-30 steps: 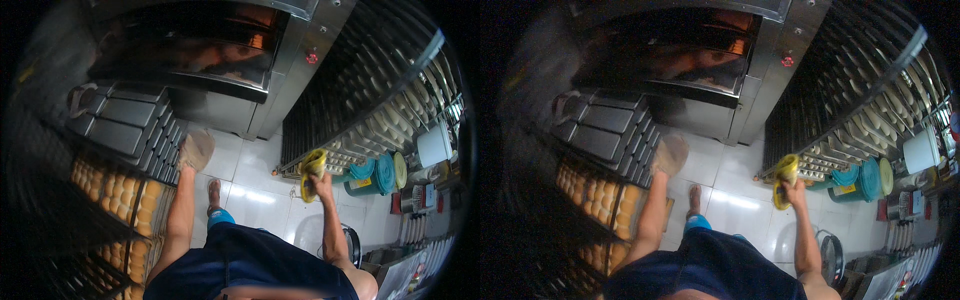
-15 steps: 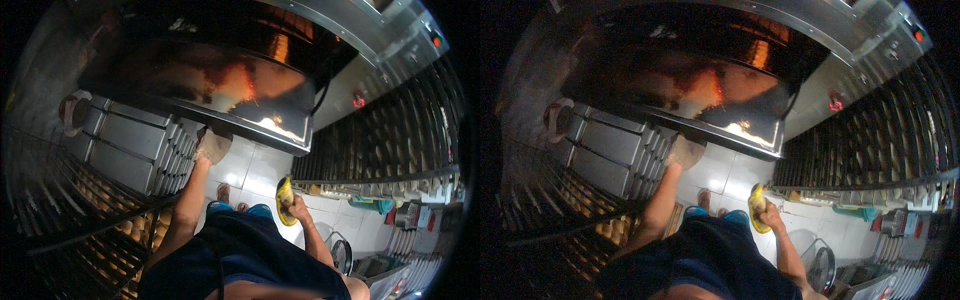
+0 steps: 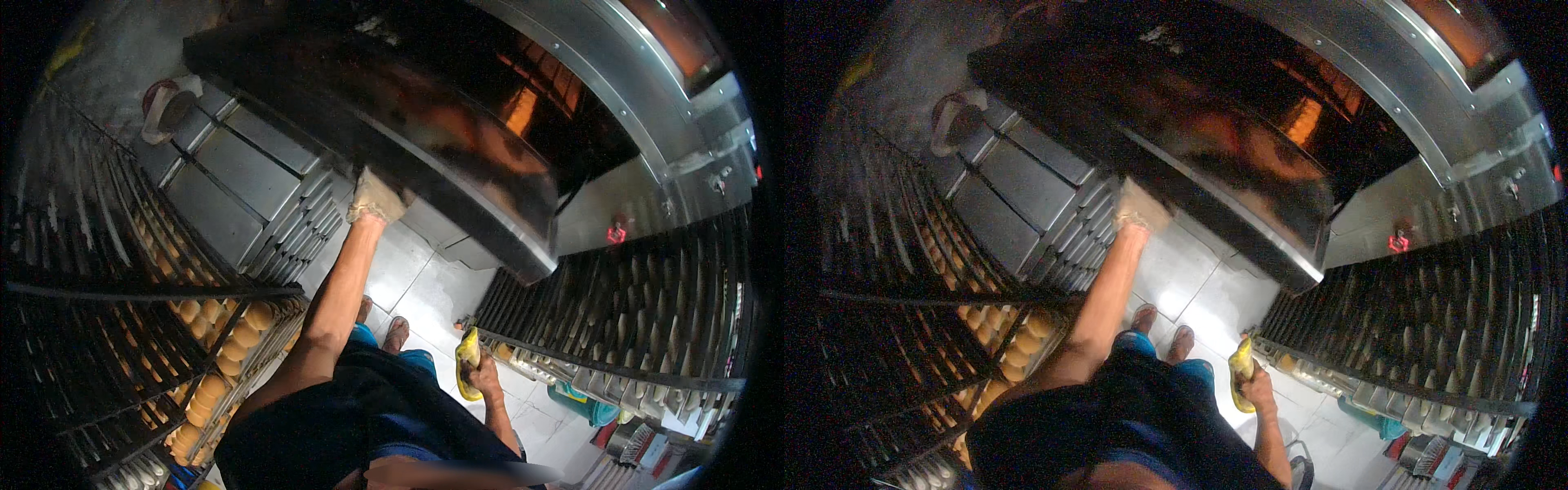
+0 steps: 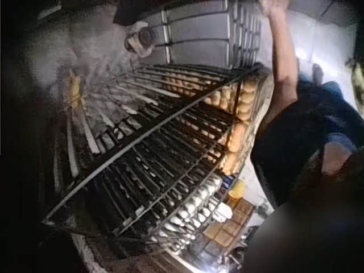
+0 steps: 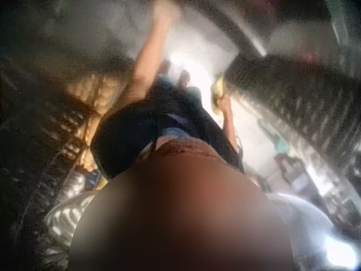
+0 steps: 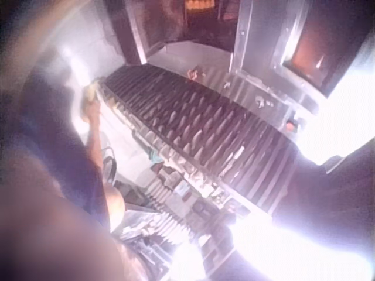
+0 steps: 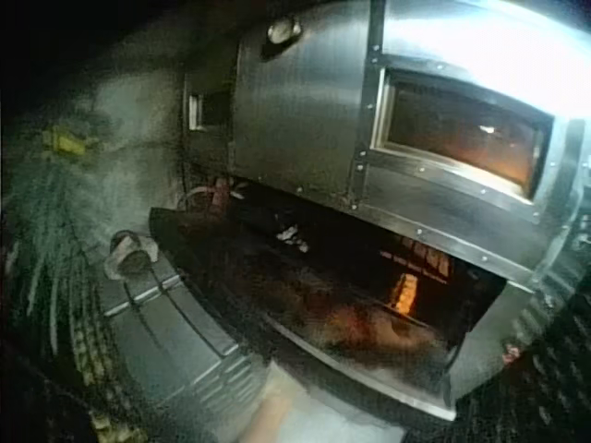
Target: The person places trays of dough into an oven and removes trays of baked bread, using heat-resistant gloves and cloths.
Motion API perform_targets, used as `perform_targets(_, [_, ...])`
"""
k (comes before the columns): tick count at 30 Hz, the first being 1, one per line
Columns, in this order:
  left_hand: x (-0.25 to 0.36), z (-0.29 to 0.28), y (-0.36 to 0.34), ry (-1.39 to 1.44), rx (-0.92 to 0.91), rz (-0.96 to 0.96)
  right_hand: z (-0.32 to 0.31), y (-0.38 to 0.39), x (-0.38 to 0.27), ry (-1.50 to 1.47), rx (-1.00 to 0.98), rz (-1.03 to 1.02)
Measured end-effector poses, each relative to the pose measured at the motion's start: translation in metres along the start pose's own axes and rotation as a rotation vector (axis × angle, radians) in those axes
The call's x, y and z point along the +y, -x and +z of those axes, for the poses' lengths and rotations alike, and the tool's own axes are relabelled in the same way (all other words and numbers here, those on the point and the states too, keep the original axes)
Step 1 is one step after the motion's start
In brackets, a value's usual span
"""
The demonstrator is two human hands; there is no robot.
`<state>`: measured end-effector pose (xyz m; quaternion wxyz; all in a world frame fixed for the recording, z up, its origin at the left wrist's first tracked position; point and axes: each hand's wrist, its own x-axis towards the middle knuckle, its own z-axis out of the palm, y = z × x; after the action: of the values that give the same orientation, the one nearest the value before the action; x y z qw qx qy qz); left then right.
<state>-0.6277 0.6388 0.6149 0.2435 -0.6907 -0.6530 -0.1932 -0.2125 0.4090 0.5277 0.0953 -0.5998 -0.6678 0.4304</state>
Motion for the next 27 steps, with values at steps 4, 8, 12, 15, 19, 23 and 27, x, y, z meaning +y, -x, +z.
perform_targets(4, [0.002,-0.069,-0.067,0.138,-0.037,-0.186,-0.010,-0.023,0.045,0.013,-0.006,-0.098])
perform_targets(8, [0.018,-0.135,-0.123,0.140,-0.031,-0.076,-0.064,-0.033,-0.080,0.106,-0.053,0.170])
perform_targets(12, [0.064,-0.168,-0.162,-0.071,-0.114,0.021,-0.113,-0.043,-0.067,-0.093,0.219,-0.027])
perform_targets(15, [0.064,-0.190,-0.162,0.351,-0.029,-0.294,-0.206,-0.057,-0.115,-0.318,0.529,-0.331])
perform_targets(19, [0.052,-0.174,-0.177,0.431,-0.048,-0.335,-0.359,-0.048,-0.232,0.007,0.920,-0.878])
perform_targets(23, [0.064,-0.153,-0.193,0.523,0.010,-0.326,-0.480,-0.043,-0.287,0.571,1.194,-0.687])
perform_targets(27, [0.061,-0.152,-0.198,0.413,0.031,-0.354,-0.531,-0.046,-0.315,0.756,1.195,-0.572])
